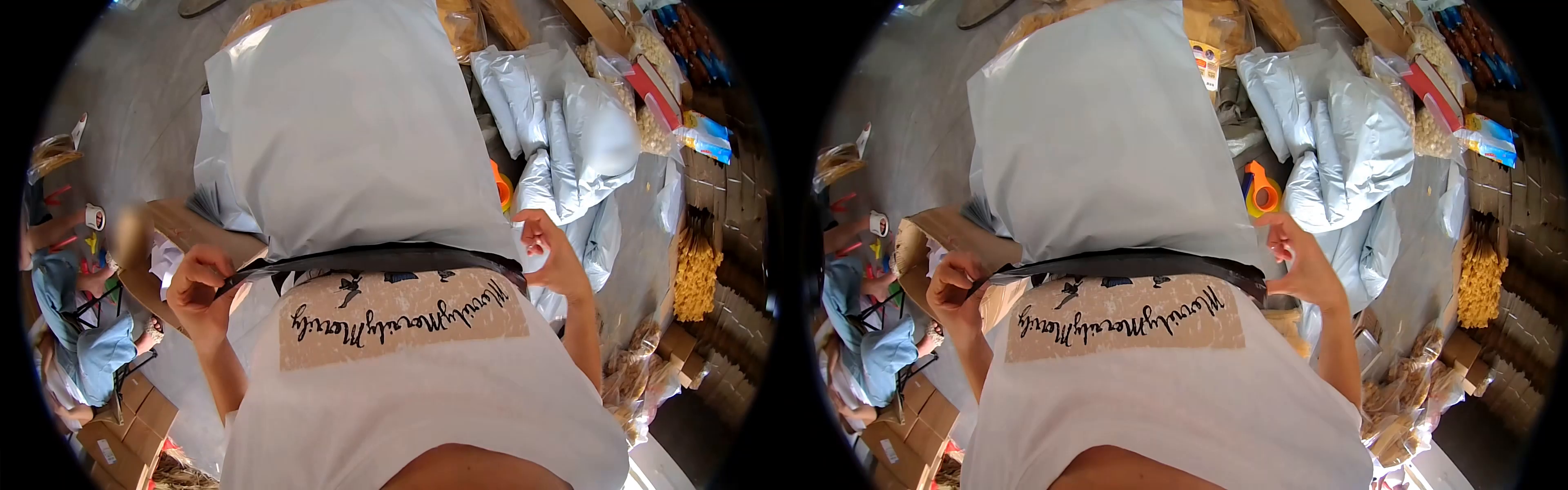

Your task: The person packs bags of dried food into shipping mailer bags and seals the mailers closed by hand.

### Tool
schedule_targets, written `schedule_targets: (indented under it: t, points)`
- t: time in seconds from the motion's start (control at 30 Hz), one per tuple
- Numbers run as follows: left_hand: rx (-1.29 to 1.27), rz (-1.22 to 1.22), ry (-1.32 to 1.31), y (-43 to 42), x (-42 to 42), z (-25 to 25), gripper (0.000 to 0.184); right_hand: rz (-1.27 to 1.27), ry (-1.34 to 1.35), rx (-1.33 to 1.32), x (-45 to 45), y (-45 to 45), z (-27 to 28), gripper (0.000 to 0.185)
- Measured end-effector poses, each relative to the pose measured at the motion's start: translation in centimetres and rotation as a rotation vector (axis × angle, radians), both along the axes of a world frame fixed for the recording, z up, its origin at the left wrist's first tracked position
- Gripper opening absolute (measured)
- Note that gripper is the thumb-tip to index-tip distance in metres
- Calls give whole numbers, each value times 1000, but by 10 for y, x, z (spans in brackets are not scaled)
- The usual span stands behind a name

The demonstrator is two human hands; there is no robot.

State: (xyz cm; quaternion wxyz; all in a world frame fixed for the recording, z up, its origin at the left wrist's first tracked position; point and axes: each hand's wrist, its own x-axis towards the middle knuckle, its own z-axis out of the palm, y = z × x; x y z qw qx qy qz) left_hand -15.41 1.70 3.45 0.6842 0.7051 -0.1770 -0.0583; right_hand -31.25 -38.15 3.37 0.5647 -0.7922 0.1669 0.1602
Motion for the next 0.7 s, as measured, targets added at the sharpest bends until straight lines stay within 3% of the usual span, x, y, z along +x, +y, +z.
schedule_targets:
  t: [0.07, 0.1, 0.17, 0.2, 0.43, 0.7]
  points:
    - [-17, -9, -1, 1, -1, -4, 24, -131, -148, 62, -4, 12, -12, 53]
    - [-35, -12, 3, 2, -1, -6, 24, -128, -152, 62, -5, 14, -18, 53]
    - [20, 46, 11, 0, -4, -7, 20, -448, -327, 197, -9, 15, -31, 31]
    - [76, 101, 22, -1, -6, -8, 17, -486, -401, 138, -6, 14, -37, 16]
    - [173, 346, -18, -19, 6, -22, 3, -817, -405, 417, 60, 23, -55, 12]
    - [161, 419, 265, -26, 21, -94, 11, -713, -194, 365, 81, 23, -85, 11]
